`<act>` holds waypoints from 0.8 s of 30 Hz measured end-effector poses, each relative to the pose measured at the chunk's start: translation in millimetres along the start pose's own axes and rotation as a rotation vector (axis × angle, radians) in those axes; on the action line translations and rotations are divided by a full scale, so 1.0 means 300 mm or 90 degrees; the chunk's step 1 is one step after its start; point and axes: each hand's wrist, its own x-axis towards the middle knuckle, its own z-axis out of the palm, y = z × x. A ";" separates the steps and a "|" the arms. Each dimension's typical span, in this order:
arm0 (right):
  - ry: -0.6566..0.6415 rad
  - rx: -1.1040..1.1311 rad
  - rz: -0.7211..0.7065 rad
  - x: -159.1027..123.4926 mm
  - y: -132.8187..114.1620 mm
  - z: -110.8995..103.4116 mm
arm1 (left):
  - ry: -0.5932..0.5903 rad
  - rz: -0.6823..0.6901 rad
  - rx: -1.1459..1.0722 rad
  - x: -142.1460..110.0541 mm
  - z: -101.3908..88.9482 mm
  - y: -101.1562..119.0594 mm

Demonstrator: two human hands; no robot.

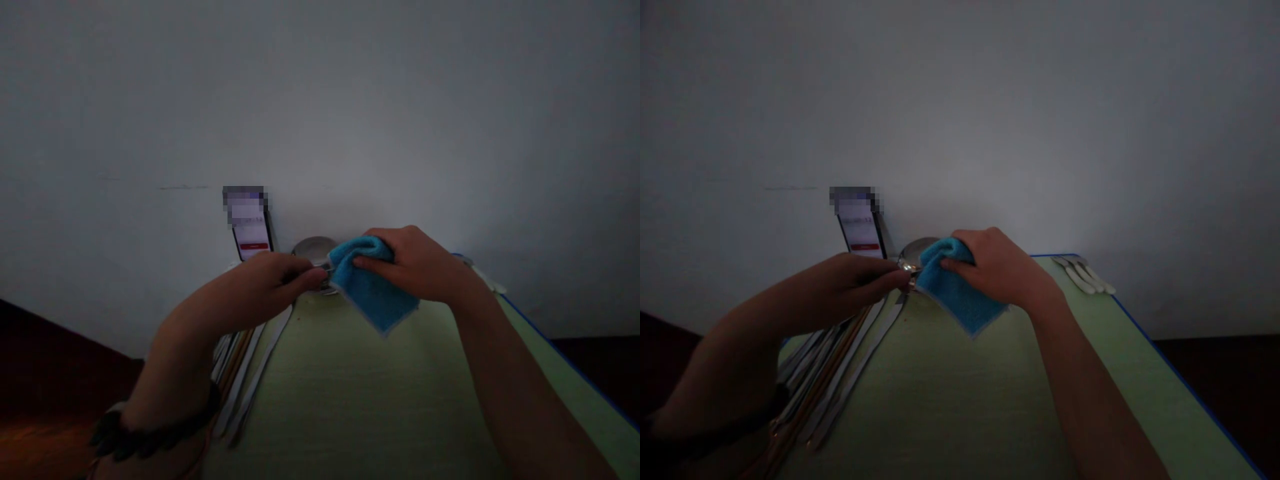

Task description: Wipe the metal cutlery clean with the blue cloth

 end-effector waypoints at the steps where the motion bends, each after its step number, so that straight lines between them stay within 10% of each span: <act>1: 0.007 0.003 -0.006 0.001 -0.004 0.000 | -0.006 0.006 -0.006 0.001 0.000 0.005; 24: -0.210 0.276 0.041 -0.027 0.018 -0.021 | 0.011 0.031 -0.047 0.008 0.007 -0.024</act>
